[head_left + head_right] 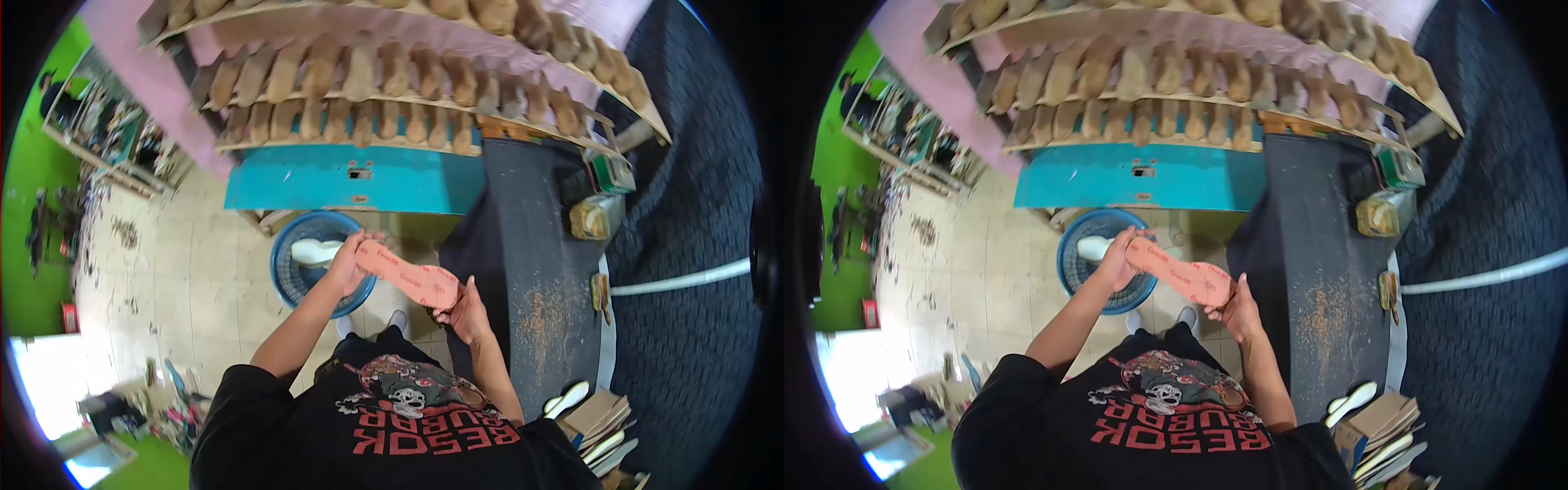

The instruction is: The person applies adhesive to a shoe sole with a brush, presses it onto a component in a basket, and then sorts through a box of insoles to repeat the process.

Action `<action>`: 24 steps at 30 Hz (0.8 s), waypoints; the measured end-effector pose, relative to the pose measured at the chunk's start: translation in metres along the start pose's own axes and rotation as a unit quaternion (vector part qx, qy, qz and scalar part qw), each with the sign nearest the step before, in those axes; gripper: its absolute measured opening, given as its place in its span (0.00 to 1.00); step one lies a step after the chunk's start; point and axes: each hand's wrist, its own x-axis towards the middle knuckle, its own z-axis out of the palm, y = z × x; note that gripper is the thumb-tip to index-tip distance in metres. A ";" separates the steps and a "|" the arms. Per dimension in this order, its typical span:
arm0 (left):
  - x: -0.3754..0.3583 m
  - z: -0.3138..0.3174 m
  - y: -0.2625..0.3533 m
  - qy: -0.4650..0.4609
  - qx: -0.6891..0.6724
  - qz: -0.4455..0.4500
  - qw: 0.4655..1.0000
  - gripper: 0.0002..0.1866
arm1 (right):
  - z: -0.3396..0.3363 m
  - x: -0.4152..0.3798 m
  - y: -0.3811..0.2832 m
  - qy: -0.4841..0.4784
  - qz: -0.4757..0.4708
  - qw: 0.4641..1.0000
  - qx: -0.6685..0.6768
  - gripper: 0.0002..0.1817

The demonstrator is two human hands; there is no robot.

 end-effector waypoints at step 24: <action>-0.127 -0.056 -0.052 0.258 0.069 0.041 0.963 0.30 | 0.004 0.120 0.013 -0.175 0.134 0.953 -0.207 0.27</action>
